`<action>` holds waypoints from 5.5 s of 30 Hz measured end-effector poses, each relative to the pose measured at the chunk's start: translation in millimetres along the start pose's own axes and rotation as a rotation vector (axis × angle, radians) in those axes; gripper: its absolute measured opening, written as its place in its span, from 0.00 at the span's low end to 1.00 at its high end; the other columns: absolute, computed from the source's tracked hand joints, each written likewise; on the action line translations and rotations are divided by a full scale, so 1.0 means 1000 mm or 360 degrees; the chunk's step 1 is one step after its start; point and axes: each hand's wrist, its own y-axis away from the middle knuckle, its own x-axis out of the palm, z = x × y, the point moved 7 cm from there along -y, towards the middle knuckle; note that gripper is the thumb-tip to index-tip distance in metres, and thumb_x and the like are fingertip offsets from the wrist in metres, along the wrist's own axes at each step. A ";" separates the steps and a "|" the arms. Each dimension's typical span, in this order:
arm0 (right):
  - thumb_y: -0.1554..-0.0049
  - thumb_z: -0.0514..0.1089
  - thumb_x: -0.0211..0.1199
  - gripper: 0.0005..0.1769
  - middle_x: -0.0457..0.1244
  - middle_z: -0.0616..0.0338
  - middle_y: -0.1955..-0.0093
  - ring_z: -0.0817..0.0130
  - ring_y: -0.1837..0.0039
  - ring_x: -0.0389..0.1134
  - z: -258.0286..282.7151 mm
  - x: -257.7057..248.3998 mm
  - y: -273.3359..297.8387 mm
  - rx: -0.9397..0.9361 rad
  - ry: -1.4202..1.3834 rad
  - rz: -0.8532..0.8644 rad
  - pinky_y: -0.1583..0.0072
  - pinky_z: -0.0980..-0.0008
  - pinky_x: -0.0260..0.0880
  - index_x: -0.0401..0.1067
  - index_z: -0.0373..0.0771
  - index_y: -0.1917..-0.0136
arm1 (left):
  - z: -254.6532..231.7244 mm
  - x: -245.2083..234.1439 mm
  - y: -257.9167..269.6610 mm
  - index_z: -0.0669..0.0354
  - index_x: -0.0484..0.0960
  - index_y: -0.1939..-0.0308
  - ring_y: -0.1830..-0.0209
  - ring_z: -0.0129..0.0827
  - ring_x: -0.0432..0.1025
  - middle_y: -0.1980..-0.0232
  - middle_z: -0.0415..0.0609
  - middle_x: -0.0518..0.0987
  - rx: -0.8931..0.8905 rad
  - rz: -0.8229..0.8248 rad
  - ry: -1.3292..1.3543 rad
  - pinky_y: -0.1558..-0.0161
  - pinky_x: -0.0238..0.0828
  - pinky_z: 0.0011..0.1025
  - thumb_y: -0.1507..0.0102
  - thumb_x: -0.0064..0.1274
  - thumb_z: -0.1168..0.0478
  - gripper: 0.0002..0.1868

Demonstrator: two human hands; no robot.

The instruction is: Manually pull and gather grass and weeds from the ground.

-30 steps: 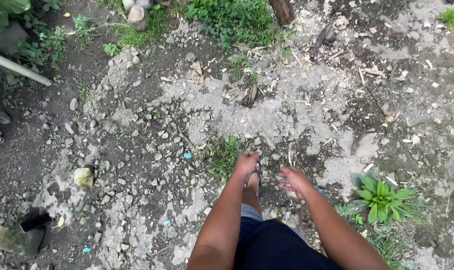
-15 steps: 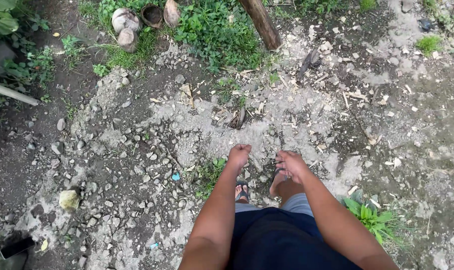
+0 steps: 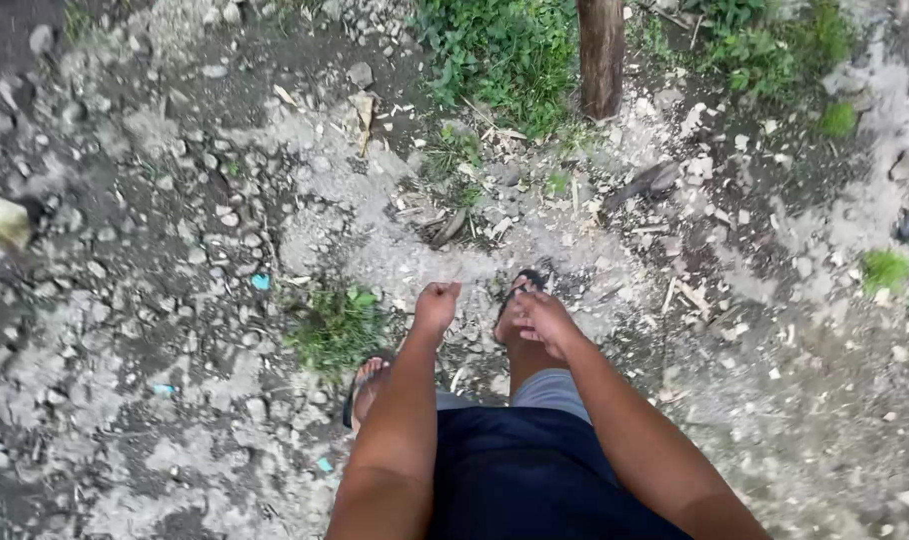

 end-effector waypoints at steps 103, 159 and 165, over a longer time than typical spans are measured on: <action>0.43 0.49 0.59 0.27 0.58 0.66 0.23 0.54 0.35 0.60 0.134 0.158 -0.629 -0.1635 0.2364 -0.0014 0.35 0.55 0.59 0.69 0.44 0.30 | 0.110 0.064 -0.535 0.54 0.65 0.79 0.81 0.24 0.61 0.80 0.38 0.67 0.0240 -0.1168 0.1434 0.76 0.58 0.30 0.29 0.45 0.42 0.29; 0.40 0.49 0.56 0.20 0.60 0.37 0.41 0.37 0.42 0.65 0.138 0.126 -0.606 -0.1793 0.2032 -0.0286 0.41 0.46 0.66 0.74 0.29 0.46 | 0.099 0.106 -0.538 0.64 0.74 0.34 0.47 0.42 0.74 0.45 0.54 0.79 -0.0139 -0.0001 0.1472 0.46 0.71 0.40 0.49 0.62 0.35 0.48; 0.39 0.50 0.61 0.20 0.63 0.45 0.37 0.50 0.37 0.67 0.172 0.073 -0.613 -0.1431 0.1526 -0.0250 0.35 0.56 0.65 0.75 0.38 0.38 | 0.113 0.049 -0.556 0.79 0.69 0.34 0.42 0.53 0.73 0.41 0.71 0.78 -0.0047 -0.0517 0.0959 0.41 0.68 0.45 0.46 0.65 0.36 0.53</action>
